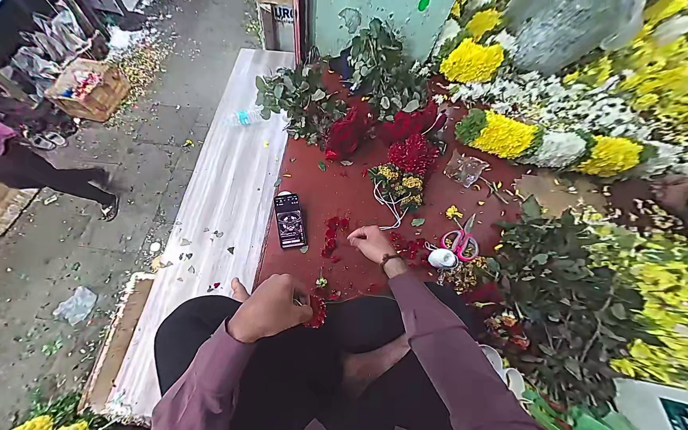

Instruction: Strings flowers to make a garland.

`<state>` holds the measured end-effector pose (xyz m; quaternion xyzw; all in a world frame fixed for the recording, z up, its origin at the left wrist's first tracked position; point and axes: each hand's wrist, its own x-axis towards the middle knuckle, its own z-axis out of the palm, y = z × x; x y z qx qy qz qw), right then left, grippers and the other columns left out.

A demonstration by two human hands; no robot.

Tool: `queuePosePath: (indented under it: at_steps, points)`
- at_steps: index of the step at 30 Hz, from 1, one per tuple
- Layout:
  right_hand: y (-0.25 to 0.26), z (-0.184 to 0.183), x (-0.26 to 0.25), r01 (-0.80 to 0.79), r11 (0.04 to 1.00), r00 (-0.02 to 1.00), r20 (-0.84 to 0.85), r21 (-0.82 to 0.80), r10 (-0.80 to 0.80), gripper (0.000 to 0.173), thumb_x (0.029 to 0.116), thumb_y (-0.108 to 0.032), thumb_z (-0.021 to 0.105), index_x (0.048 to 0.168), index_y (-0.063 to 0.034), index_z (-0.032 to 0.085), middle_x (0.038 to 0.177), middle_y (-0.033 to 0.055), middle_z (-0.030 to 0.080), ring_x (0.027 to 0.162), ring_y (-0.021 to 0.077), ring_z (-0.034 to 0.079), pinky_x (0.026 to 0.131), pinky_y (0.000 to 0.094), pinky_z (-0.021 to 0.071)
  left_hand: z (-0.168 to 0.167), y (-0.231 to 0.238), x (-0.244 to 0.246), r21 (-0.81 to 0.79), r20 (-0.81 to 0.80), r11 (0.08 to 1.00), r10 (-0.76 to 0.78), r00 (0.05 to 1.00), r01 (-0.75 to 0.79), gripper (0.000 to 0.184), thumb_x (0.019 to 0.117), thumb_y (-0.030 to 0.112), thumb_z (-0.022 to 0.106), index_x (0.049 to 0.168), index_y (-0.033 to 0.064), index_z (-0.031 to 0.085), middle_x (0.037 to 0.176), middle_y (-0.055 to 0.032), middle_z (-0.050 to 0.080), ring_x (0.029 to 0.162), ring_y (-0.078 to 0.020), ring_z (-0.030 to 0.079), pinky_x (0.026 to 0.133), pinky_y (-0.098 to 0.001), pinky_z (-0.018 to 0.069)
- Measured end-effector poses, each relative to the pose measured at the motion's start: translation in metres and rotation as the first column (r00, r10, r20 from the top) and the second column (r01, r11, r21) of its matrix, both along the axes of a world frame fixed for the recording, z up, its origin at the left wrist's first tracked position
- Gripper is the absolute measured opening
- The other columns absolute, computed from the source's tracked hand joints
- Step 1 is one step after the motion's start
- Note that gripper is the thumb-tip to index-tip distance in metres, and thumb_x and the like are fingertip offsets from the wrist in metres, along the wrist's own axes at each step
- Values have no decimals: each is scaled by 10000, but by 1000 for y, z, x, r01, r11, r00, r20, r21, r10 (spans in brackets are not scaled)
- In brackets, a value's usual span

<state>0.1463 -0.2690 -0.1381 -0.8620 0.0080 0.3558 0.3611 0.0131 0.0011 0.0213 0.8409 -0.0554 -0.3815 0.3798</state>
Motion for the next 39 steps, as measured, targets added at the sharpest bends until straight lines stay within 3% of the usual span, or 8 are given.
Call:
queuePosePath:
  at_steps: [2,5,8,13,19,25,32,39]
  points:
    - [9,-39,24,129,969,987,121,-211,-106,203,955,-289,660,1032,-150,786,1010,120,760,976,329,720,855,646,546,-6,-1,-1,-36,4,999,28,1000,-28,155,873,326,716,830,181,747,706,51,679,622,-97,621,601,-393,529]
    - [23,-71,42,198,947,976,138,-254,-168,357,867,-417,780,1090,-138,773,1039,136,754,1030,360,703,892,653,533,-11,3,-1,-46,3,995,85,996,-85,158,880,330,713,819,187,735,689,63,663,604,-81,602,586,-363,515]
    - [32,-78,39,206,966,967,181,-154,-178,257,809,-287,838,1016,-146,780,1026,113,750,1013,329,702,881,637,544,-12,7,-1,-28,-6,992,121,993,-121,166,881,341,707,812,191,729,677,61,654,586,-84,593,573,-368,509]
    - [21,-66,32,239,971,954,180,22,-239,182,920,-227,751,1050,-106,794,952,84,769,878,230,736,876,514,592,-10,3,1,-43,10,992,117,993,-116,166,882,337,710,803,191,726,677,64,656,588,-78,596,573,-362,511]
    - [16,-47,11,120,992,960,259,-34,-108,232,1017,-194,622,1150,-55,752,1174,163,711,1106,321,676,995,566,525,-13,4,-2,-33,4,992,124,992,-124,169,882,321,720,823,163,732,687,37,663,605,-100,610,596,-385,523]
    - [17,-9,-9,397,893,892,138,213,-430,246,835,-101,818,1064,-77,732,957,101,750,705,221,712,651,419,621,-14,6,-2,-31,19,990,141,990,-140,184,885,324,722,825,150,730,687,25,657,613,-121,608,602,-409,516]
    - [23,28,-42,472,729,843,-13,496,-538,142,930,-42,696,1043,-40,781,811,108,727,601,158,618,564,303,527,-15,3,-2,-10,20,992,124,992,-124,181,874,328,713,805,160,717,687,31,656,614,-113,611,599,-398,520]
    - [33,54,-54,407,670,864,-22,621,-504,165,971,-52,653,1085,-18,766,909,134,749,663,188,665,590,316,557,-15,2,-2,4,-1,993,116,993,-116,190,880,332,704,810,155,715,689,23,657,618,-122,615,601,-410,520]
